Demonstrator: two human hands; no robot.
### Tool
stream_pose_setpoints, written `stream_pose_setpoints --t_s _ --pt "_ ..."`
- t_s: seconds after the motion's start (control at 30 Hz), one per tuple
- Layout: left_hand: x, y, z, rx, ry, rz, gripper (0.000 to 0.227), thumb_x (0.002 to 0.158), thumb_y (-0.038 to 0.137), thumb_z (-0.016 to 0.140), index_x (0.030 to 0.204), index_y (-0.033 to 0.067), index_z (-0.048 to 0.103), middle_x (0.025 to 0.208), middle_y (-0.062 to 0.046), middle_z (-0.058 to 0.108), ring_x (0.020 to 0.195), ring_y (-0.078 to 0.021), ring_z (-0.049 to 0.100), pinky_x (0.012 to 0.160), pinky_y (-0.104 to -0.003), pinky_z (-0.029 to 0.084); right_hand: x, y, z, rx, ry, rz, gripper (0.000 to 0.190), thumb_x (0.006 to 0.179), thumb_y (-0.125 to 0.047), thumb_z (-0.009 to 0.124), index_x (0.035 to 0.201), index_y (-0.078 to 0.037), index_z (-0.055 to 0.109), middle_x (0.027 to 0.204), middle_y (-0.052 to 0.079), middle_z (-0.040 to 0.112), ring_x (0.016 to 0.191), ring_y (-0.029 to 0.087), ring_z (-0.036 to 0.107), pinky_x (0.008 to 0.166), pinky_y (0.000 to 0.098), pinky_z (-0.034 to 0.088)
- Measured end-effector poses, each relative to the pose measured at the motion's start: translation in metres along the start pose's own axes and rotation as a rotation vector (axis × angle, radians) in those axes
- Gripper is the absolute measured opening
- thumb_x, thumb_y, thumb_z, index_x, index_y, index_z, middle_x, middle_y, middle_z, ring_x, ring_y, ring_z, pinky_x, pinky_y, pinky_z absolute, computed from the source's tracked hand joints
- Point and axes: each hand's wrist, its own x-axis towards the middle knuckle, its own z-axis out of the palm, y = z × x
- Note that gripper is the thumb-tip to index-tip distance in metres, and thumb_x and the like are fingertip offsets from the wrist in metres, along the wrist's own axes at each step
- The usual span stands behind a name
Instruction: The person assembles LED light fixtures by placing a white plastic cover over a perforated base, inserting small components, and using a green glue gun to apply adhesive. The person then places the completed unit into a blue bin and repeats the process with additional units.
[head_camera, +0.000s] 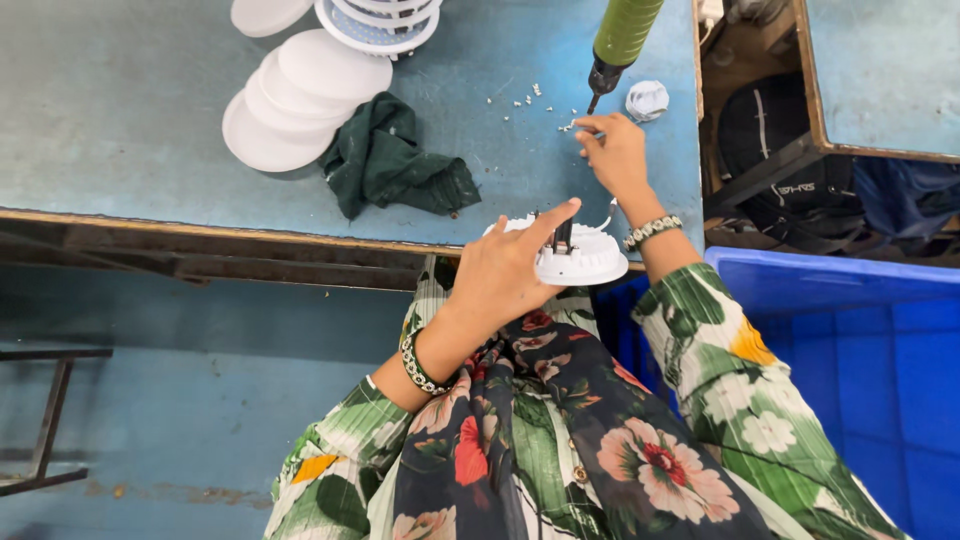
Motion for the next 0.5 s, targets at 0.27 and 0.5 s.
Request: stream_pose_setpoints --t_s 0.27,0.5 --pt "0.001 -0.002 0.000 -0.017 -0.003 0.007 0.078 0.078 0.038 0.083 0.148 0.0260 0.050 0.098 -0.005 0.077 0.089 -0.0352 0.073 0.106 -0.057 0.051 0.015 0.024 0.026 -0.423 0.084 0.027 0.009 0.089 -0.017 0.080 0.098 -0.018 0.082 0.094 0.008 0.063 0.086 0.028 0.065 0.075 0.0420 0.052" --pt "0.004 -0.004 0.000 -0.012 -0.028 -0.020 0.083 0.074 0.037 0.085 0.148 0.0269 0.049 0.096 -0.006 0.078 0.089 -0.0381 0.072 0.106 -0.055 0.050 0.003 -0.016 -0.021 0.060 0.068 0.163 0.007 0.095 -0.008 0.071 0.097 -0.002 0.074 0.088 0.007 0.075 0.071 0.015 0.076 0.055 0.0241 0.055"
